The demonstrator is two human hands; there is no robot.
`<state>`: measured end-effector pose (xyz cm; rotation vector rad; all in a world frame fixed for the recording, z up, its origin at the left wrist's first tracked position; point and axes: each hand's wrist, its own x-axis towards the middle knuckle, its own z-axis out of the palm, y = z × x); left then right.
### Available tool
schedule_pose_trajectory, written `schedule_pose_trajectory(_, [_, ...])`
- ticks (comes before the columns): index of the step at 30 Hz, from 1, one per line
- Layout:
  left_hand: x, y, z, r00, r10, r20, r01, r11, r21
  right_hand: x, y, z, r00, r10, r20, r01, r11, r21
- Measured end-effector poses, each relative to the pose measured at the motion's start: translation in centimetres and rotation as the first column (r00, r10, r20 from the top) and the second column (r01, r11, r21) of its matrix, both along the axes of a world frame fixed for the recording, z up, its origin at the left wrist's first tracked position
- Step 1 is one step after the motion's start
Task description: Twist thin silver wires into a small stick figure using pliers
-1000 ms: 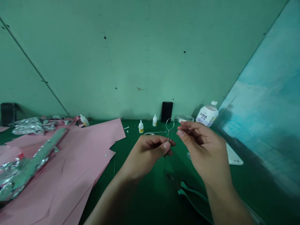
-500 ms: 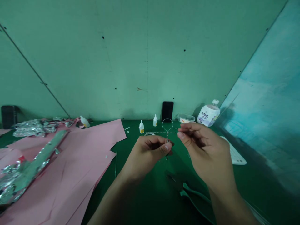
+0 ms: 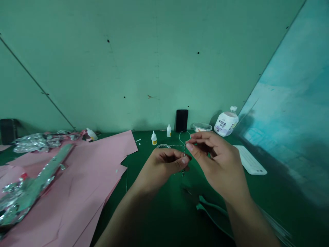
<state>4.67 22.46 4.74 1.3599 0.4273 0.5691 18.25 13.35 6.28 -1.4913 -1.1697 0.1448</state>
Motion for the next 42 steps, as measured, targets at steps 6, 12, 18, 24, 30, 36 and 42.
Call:
schedule_pose_trajectory(6, [0.2,0.3,-0.1,1.0,-0.031,0.001,0.031,0.999,0.016,0.0,0.2,-0.1,0.988,0.101,-0.12,-0.104,0.994,-0.02])
schedule_pose_trajectory(12, [0.3,0.0,0.1,0.999,0.006,0.052,-0.005,1.0,-0.017,-0.1,0.6,-0.4,0.949,0.161,-0.271,-0.156,0.987,0.042])
schedule_pose_trajectory(18, [0.8,-0.6,0.1,0.975,0.186,0.117,-0.192,0.981,0.04,-0.1,0.6,-0.4,0.96,0.137,-0.244,-0.13,0.991,0.045])
schedule_pose_trajectory(24, [0.9,-0.3,-0.4,0.976,0.183,0.116,-0.182,0.983,-0.023,-0.5,0.4,-0.3,0.995,0.078,-0.065,-0.077,0.997,0.019])
schedule_pose_trajectory(30, [0.5,-0.2,-0.4,0.985,0.005,0.175,0.041,0.966,-0.256,-0.6,0.2,-0.2,0.987,0.129,-0.101,-0.131,0.991,-0.011])
schedule_pose_trajectory(36, [0.6,-0.1,-0.4,0.985,0.067,0.156,-0.037,0.981,-0.189,-0.6,0.3,-0.4,0.991,0.112,-0.079,-0.113,0.994,-0.007])
schedule_pose_trajectory(42, [0.4,0.1,-0.4,0.983,0.103,0.155,-0.072,0.978,-0.195,-1.2,0.0,-0.1,0.983,0.135,-0.127,-0.139,0.99,-0.026])
